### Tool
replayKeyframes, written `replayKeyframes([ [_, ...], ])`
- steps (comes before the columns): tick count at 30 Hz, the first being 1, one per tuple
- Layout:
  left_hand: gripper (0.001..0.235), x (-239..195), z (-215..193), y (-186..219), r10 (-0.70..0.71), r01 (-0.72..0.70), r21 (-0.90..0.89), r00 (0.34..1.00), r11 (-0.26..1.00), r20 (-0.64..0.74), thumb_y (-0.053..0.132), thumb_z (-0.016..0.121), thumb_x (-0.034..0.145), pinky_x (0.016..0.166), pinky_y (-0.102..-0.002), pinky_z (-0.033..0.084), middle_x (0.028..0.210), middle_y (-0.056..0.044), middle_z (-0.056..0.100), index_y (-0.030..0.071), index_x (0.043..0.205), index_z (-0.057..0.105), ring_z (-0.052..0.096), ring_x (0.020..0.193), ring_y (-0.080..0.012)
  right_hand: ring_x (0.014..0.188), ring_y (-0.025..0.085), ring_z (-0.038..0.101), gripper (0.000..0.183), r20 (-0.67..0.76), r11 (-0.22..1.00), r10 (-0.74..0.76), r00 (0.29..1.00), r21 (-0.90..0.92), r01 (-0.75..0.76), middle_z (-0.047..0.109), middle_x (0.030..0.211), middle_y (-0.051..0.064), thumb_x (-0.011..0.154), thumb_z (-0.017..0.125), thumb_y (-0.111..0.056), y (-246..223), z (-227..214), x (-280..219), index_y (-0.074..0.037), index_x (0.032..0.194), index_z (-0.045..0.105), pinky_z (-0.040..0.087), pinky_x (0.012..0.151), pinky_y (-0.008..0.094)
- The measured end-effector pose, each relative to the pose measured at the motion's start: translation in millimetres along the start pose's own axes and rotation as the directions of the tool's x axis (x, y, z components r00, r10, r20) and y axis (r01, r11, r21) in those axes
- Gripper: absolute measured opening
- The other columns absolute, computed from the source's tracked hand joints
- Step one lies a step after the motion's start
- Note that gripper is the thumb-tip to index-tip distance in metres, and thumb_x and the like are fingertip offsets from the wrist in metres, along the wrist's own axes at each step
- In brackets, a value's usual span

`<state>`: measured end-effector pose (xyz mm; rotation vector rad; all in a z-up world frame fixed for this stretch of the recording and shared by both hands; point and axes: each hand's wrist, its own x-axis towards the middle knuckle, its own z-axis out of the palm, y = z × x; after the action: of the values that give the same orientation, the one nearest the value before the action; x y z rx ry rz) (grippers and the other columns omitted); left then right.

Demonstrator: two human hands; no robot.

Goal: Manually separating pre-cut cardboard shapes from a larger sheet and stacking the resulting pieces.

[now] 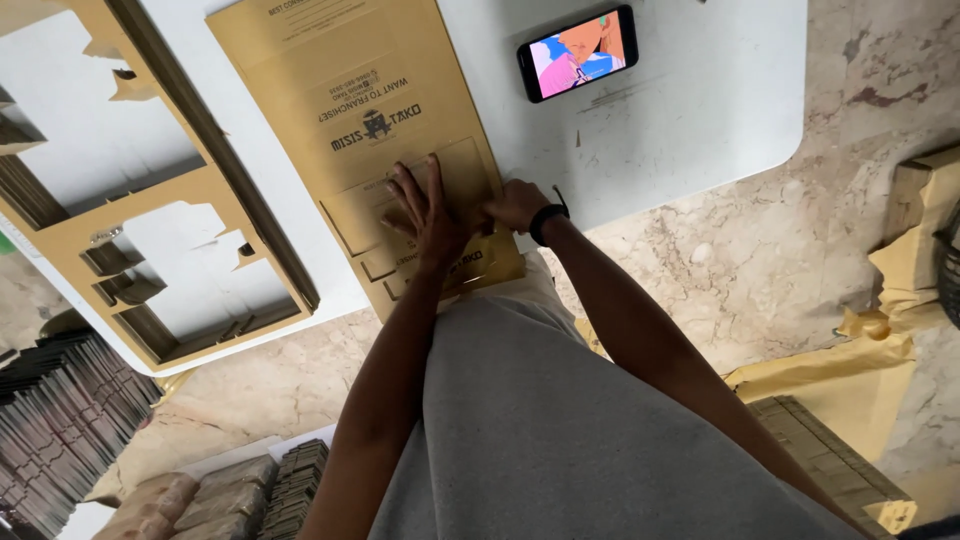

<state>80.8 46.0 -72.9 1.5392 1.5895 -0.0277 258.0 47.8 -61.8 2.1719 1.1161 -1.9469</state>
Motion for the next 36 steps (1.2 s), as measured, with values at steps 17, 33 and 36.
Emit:
replayKeyframes([
  [17,0.143,10,-3,18,-0.207,0.198,0.154,0.977,0.968,0.043,0.048,0.092,0.071,0.108,-0.08,-0.02,0.169,-0.021,-0.025,0.034,0.166,-0.015,-0.024,0.154,-0.0443,0.045,0.017,0.055,0.027,-0.013,0.909,-0.141,0.99,-0.397,0.124,0.056,0.05,0.007,0.086,0.058,-0.02,-8,21,11,-0.01,0.06,0.056,0.045,0.041,0.033],
  [33,0.143,10,-40,45,-0.285,0.242,0.191,0.927,0.951,0.244,0.033,0.091,0.074,0.108,-0.081,-0.018,0.164,-0.022,-0.035,0.033,0.164,-0.021,-0.033,0.15,-0.0442,0.068,0.032,0.068,0.038,-0.042,0.968,-0.04,0.998,-0.25,0.029,0.062,0.068,0.021,0.092,0.065,-0.033,-44,-5,-42,0.002,0.077,0.065,0.053,0.063,0.045],
  [36,0.125,7,-41,48,-0.254,0.218,0.18,0.944,0.959,0.212,0.037,0.08,0.088,0.107,-0.082,-0.018,0.165,-0.023,-0.033,0.034,0.164,-0.018,-0.031,0.15,-0.045,0.088,0.03,0.072,0.051,-0.116,0.971,0.118,0.986,0.223,-0.09,0.074,0.089,0.014,0.101,0.052,-0.055,-24,14,-35,-0.007,0.098,0.068,0.055,0.072,0.045],
])
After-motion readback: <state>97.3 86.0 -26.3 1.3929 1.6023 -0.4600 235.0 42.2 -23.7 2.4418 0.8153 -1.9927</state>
